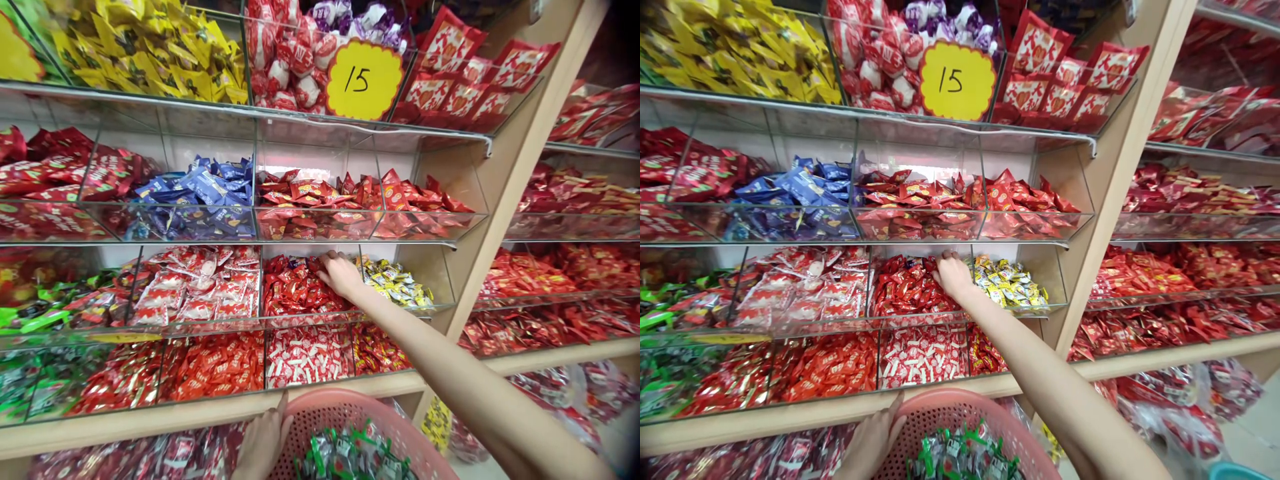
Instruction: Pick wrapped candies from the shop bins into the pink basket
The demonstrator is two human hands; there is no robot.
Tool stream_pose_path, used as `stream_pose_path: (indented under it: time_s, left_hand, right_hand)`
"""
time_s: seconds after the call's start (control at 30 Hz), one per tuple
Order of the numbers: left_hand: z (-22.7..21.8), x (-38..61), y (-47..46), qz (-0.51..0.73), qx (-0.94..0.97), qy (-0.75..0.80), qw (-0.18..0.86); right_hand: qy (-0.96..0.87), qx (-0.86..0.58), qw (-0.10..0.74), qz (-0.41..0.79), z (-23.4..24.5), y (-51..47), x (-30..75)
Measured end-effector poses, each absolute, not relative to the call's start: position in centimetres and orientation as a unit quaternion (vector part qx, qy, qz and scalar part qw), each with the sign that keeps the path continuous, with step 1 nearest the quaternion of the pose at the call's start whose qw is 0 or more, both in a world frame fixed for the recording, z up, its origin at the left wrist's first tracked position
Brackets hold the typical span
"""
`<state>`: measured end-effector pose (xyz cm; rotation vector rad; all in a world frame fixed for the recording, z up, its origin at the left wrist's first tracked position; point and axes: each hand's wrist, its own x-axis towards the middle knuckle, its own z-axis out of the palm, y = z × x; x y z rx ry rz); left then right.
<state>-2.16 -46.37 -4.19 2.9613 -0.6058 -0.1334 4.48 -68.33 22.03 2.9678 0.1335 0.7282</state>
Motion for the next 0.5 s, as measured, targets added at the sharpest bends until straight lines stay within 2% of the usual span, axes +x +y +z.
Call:
stream_pose_path:
  time_s: [0.17,0.5]
  left_hand:
    - [-4.2,-2.3,-46.4,-0.040,0.977,-0.203,0.047]
    - [-4.1,-2.1,-46.3,-0.044,0.977,-0.198,0.058]
  right_hand:
    - [0.013,0.971,0.040,0.237,22.3,-68.1,5.5]
    - [0.042,0.987,0.032,0.152,22.5,-67.8,5.1]
